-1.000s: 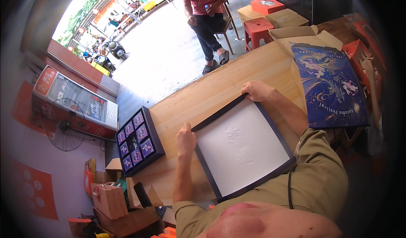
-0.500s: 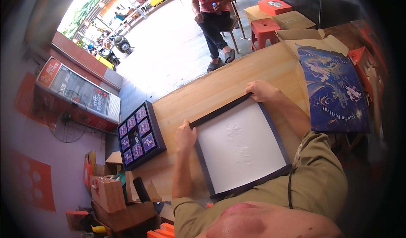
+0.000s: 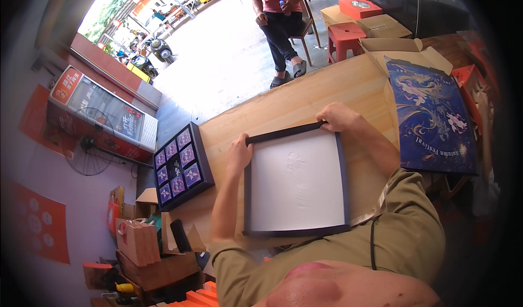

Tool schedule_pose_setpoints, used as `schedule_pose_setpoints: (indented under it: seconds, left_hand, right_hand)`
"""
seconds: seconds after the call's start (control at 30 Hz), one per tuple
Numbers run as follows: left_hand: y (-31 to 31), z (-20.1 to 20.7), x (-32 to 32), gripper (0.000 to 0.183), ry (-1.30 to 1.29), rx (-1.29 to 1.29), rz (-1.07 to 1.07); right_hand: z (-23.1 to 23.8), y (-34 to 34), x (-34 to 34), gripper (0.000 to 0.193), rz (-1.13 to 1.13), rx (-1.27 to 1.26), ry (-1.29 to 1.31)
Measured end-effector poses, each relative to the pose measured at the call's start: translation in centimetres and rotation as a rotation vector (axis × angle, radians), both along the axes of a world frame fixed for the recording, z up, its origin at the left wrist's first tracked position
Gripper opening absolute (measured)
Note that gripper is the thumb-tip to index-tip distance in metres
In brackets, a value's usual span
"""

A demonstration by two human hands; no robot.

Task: The person assembles a flat-packed blue gift box by hand by folding the sides and tucking the corner flaps into place on a wooden table.

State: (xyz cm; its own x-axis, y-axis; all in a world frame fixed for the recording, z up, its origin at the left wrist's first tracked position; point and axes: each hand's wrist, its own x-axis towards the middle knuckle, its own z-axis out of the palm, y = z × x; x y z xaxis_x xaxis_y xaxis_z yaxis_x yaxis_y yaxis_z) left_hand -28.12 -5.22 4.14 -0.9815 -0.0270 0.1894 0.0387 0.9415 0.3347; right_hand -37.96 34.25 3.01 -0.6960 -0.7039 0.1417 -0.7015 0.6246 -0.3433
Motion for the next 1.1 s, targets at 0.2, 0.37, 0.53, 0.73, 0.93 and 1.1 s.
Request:
schedule_pose_setpoints:
  seconds: [0.2,0.37,0.53,0.73,0.93,1.1]
  left_hand:
    - [1.0,-0.2,-5.4,0.034,0.004,-0.019,-0.067]
    - [4.2,-2.1,-9.2,0.040,0.160,-0.025,-0.113]
    - [9.9,-1.9,-10.4,0.041,0.194,0.006,-0.334]
    - [16.3,-2.4,-9.5,0.037,0.220,-0.067,-0.547]
    - [16.9,-2.8,-9.4,0.034,0.252,0.061,-0.533]
    - [17.0,-1.5,-9.4,0.026,0.092,0.190,-0.484]
  right_hand:
    - [2.6,-0.5,1.0,0.024,-0.007,0.185,-0.047]
    - [2.0,-1.5,1.6,0.031,-0.026,0.134,-0.081]
    - [1.4,-1.6,1.2,0.035,-0.062,0.148,-0.132]
    - [0.4,-2.2,0.9,0.035,-0.284,0.113,-0.160]
    - [0.8,-2.4,0.6,0.039,-0.384,0.135,-0.211]
    - [1.8,-2.5,1.1,0.038,-0.451,0.168,-0.247]
